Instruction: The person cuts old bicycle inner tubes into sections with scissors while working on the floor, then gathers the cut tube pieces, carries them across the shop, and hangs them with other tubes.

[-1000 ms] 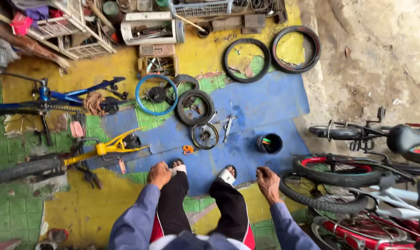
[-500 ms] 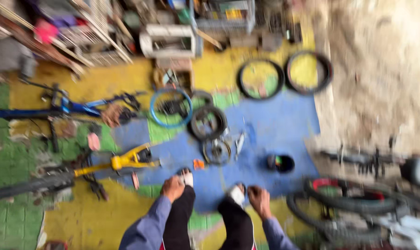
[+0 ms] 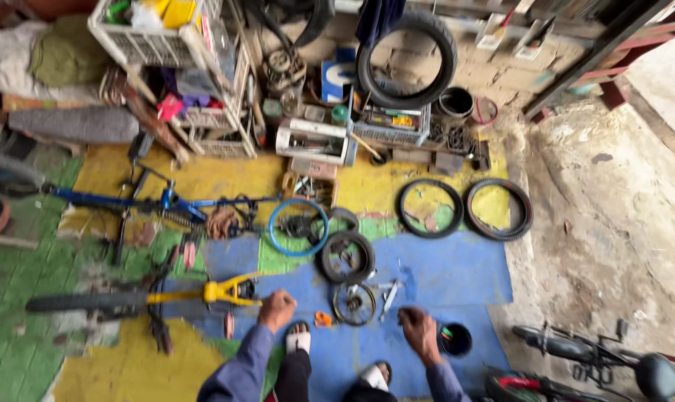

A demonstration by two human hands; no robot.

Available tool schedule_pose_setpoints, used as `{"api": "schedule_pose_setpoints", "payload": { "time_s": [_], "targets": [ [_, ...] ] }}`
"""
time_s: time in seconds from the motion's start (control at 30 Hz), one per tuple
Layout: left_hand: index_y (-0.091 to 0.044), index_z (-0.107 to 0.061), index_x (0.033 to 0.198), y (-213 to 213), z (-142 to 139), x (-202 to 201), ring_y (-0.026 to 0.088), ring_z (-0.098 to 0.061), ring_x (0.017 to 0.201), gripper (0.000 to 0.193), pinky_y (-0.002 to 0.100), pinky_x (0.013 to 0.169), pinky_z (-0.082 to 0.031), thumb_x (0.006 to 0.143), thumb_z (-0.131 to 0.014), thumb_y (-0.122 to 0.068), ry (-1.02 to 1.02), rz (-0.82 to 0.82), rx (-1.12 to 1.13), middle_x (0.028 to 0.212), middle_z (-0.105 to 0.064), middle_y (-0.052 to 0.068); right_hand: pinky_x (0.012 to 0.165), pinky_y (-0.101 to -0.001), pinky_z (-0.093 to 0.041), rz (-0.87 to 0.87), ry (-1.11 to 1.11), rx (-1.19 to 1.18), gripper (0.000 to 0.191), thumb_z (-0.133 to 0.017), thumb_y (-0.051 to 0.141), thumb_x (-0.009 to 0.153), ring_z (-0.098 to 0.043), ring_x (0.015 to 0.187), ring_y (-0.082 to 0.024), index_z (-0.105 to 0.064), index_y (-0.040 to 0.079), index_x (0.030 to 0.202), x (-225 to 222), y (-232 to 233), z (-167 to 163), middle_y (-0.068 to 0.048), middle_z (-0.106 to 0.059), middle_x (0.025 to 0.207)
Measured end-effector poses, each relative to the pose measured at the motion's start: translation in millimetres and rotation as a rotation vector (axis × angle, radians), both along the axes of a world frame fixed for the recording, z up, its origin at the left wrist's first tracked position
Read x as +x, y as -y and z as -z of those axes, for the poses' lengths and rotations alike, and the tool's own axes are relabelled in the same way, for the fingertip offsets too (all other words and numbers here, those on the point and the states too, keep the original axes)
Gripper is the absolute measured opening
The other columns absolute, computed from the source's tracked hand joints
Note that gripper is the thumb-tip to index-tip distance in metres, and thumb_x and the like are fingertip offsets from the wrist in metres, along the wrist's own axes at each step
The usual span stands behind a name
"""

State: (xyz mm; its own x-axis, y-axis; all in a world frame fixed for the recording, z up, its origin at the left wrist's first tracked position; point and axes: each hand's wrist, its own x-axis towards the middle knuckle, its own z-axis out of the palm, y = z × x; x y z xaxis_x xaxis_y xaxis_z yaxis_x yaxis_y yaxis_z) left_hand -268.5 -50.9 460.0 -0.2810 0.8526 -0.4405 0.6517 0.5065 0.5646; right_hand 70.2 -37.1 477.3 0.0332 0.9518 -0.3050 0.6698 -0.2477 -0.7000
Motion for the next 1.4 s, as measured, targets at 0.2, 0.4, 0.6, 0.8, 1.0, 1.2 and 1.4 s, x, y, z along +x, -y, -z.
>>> {"api": "schedule_pose_setpoints", "payload": {
  "time_s": [0.2,0.4,0.6,0.8,1.0,1.2,1.4],
  "targets": [
    [-0.008,-0.075,0.086,52,-3,-13,0.032,-0.075,0.086,0.028,0.043,0.076,-0.058,0.077,-0.079,-0.034,0.015,-0.056,0.098,0.089,-0.077,0.014,0.07,-0.0329,-0.061,-0.001,-0.124,0.016,0.025,-0.067,0.024,0.09,-0.079,0.074,-0.02,-0.076,0.005,0.103,53,-6,-10,-0.011,-0.079,0.085],
    [-0.007,-0.075,0.094,74,-13,-27,0.029,-0.076,0.075,0.028,0.042,0.064,-0.057,0.082,-0.08,-0.032,0.191,-0.278,-0.155,0.083,-0.076,0.013,0.072,-0.0326,-0.061,0.049,0.0,-0.064,0.026,-0.066,0.022,0.09,-0.079,0.075,-0.02,-0.079,0.003,0.102,78,-17,-21,-0.013,-0.08,0.085],
    [-0.005,-0.073,0.095,48,-1,-48,0.019,-0.072,0.067,0.025,0.034,0.056,-0.057,0.085,-0.079,-0.026,0.369,-0.377,0.032,0.082,-0.074,0.007,0.072,-0.0331,-0.061,0.007,-0.034,-0.009,0.028,-0.066,0.022,0.09,-0.079,0.076,-0.019,-0.076,0.0,0.104,60,-43,-23,-0.012,-0.08,0.086],
    [-0.006,-0.069,0.103,15,16,-78,0.015,-0.071,0.071,0.023,0.032,0.059,-0.057,0.088,-0.075,-0.021,0.988,-0.393,0.263,0.091,-0.075,0.007,0.075,-0.0321,-0.061,-0.054,-0.052,-0.028,0.029,-0.068,0.025,0.089,-0.08,0.078,-0.02,-0.078,0.002,0.104,20,-111,-11,-0.011,-0.082,0.088],
    [-0.004,-0.069,0.104,-31,7,-100,0.019,-0.077,0.077,0.023,0.033,0.065,-0.061,0.089,-0.073,-0.021,0.55,-0.291,0.331,0.095,-0.078,0.01,0.075,-0.0336,-0.059,-0.317,0.078,0.31,0.026,-0.069,0.024,0.093,-0.078,0.082,-0.019,-0.08,0.003,0.105,-28,-241,-15,-0.014,-0.081,0.091],
    [-0.005,-0.07,0.108,-82,-48,-118,0.019,-0.077,0.081,0.03,0.032,0.07,-0.061,0.086,-0.076,-0.023,0.324,-0.299,0.453,0.093,-0.078,0.009,0.074,-0.0319,-0.06,-0.474,-0.176,0.39,0.027,-0.067,0.019,0.094,-0.079,0.084,-0.019,-0.072,0.0,0.113,-98,-407,-72,-0.013,-0.079,0.095],
    [-0.006,-0.07,0.108,-167,-50,-114,0.018,-0.074,0.083,0.029,0.033,0.071,-0.061,0.088,-0.072,-0.026,0.399,-0.436,0.608,0.091,-0.076,0.009,0.077,-0.035,-0.058,-0.617,-0.099,0.864,0.027,-0.073,0.025,0.094,-0.076,0.087,-0.023,-0.072,0.005,0.113,-180,-634,-159,-0.014,-0.076,0.095]
  ]
}}
